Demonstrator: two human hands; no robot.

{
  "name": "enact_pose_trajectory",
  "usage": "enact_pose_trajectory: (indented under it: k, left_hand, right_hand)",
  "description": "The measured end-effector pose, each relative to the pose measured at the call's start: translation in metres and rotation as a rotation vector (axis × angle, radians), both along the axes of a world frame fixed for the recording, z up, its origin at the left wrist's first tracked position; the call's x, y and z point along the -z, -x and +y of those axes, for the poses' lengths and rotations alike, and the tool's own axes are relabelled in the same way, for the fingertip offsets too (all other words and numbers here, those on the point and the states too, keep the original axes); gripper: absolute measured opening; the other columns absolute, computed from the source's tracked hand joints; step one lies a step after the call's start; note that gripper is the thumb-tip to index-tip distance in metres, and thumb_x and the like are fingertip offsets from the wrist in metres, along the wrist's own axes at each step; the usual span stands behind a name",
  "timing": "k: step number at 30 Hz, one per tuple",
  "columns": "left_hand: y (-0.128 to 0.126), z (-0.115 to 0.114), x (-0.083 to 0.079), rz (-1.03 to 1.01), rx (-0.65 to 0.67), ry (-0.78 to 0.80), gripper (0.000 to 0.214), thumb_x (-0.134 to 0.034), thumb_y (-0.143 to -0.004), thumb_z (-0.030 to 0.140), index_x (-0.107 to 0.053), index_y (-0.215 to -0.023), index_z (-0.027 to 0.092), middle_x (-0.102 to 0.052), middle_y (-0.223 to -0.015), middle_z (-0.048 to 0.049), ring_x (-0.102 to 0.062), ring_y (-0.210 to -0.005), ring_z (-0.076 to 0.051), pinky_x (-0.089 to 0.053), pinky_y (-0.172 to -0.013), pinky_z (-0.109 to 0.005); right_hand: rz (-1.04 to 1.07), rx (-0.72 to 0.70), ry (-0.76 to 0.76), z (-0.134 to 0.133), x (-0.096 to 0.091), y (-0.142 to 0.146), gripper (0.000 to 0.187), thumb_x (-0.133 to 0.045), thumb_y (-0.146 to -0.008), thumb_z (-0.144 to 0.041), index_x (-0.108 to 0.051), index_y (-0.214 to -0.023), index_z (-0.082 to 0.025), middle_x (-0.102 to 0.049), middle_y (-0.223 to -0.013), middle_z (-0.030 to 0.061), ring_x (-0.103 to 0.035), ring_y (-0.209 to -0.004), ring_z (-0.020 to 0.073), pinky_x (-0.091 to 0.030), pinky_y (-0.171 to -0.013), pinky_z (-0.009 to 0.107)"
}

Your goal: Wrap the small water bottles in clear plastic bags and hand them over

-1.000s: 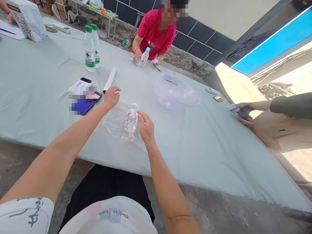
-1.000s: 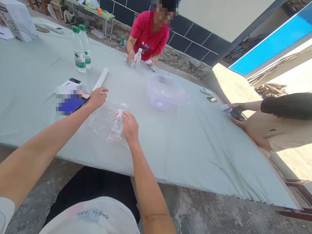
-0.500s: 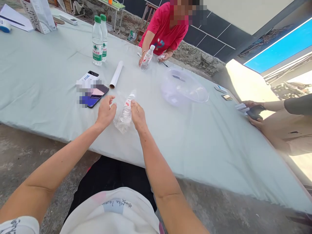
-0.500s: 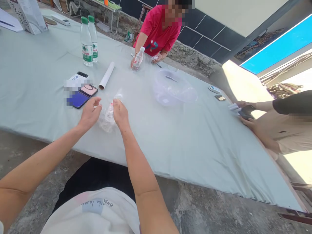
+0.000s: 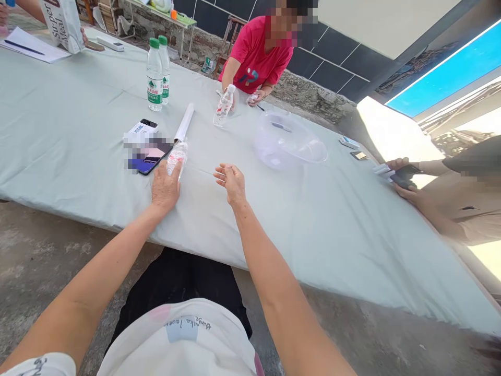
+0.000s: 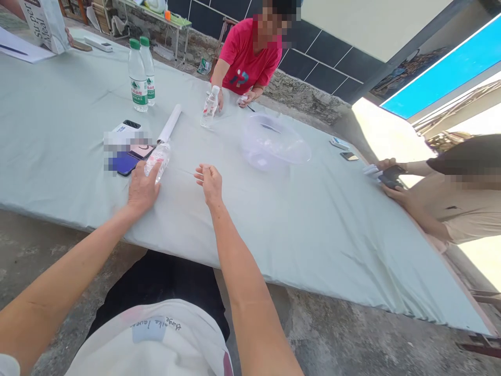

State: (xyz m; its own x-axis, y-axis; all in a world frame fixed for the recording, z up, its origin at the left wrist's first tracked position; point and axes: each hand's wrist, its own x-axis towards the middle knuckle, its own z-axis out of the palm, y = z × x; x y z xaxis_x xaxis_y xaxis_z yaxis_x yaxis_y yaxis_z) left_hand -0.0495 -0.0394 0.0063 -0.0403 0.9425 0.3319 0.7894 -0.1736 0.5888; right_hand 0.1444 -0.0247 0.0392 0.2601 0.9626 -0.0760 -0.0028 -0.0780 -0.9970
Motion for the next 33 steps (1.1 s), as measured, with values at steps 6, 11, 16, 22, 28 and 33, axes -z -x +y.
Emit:
enact_pose_trajectory:
  k: [6, 11, 16, 22, 28, 33]
  left_hand:
    - [0.028, -0.01, -0.007, -0.479, 0.02, 0.1, 0.053, -0.062, -0.082, 0.03, -0.051, -0.133, 0.022, -0.062, -0.121, -0.0116, -0.063, -0.108, -0.027, -0.056, -0.084, -0.041]
    - [0.004, -0.026, -0.014, -1.122, 0.083, 0.253, 0.036, -0.066, -0.078, 0.044, -0.056, -0.105, 0.022, -0.065, -0.085, -0.0019, -0.058, -0.058, -0.012, -0.041, -0.043, -0.021]
    - [-0.043, -0.009, -0.035, -1.521, -0.068, 0.452, 0.032, -0.064, -0.082, 0.047, -0.047, -0.076, 0.021, -0.051, -0.058, 0.0061, -0.039, -0.035, -0.004, -0.019, -0.032, -0.016]
    - [-0.084, 0.025, -0.05, -1.792, 0.018, 0.807, 0.034, -0.044, -0.094, 0.049, -0.049, -0.077, 0.019, -0.048, -0.055, 0.0052, -0.034, -0.031, -0.004, -0.019, -0.029, -0.014]
    - [-0.122, 0.035, -0.044, -1.731, 0.044, 0.963, 0.042, -0.039, -0.097, 0.053, -0.056, -0.083, 0.017, -0.057, -0.06, 0.0004, -0.04, -0.034, -0.005, -0.027, -0.031, -0.015]
    - [-0.166, 0.034, -0.034, -1.665, -0.008, 0.884, 0.032, -0.043, -0.101, 0.041, -0.061, -0.09, 0.017, -0.068, -0.076, -0.0036, -0.065, -0.06, -0.013, -0.052, -0.053, -0.022]
  right_hand:
    - [-0.073, 0.007, -0.124, 0.011, 0.002, -0.01, 0.029, -0.054, -0.091, -0.05, -0.066, -0.102, -0.025, -0.071, -0.119, 0.0051, -0.066, -0.111, 0.018, -0.049, -0.1, 0.038]
    - [-0.008, -0.091, -0.231, 0.018, 0.008, -0.016, 0.044, -0.061, -0.084, -0.063, -0.068, -0.111, -0.029, -0.065, -0.134, 0.0033, -0.056, -0.13, 0.0207, -0.041, -0.111, 0.041]
    - [0.343, -0.146, -0.294, -0.006, -0.009, -0.025, 0.042, -0.063, -0.083, -0.064, -0.069, -0.096, -0.025, -0.075, -0.095, 0.0054, -0.072, -0.092, 0.0237, -0.055, -0.091, 0.043]
    - [0.141, -0.134, -0.529, -0.027, -0.045, -0.047, 0.026, -0.068, -0.086, -0.045, -0.066, -0.11, -0.034, -0.073, -0.113, 0.0025, -0.066, -0.114, 0.0236, -0.052, -0.1, 0.045]
    - [-0.293, 0.119, -0.65, -0.016, -0.047, -0.062, 0.02, -0.063, -0.089, -0.046, -0.058, -0.101, -0.031, -0.067, -0.112, 0.0049, -0.065, -0.113, 0.0237, -0.05, -0.104, 0.044]
    - [-0.487, 0.374, -0.72, 0.007, -0.046, -0.065, 0.023, -0.052, -0.095, -0.05, -0.047, -0.086, -0.029, -0.057, -0.083, 0.001, -0.063, -0.083, 0.0203, -0.053, -0.085, 0.04]
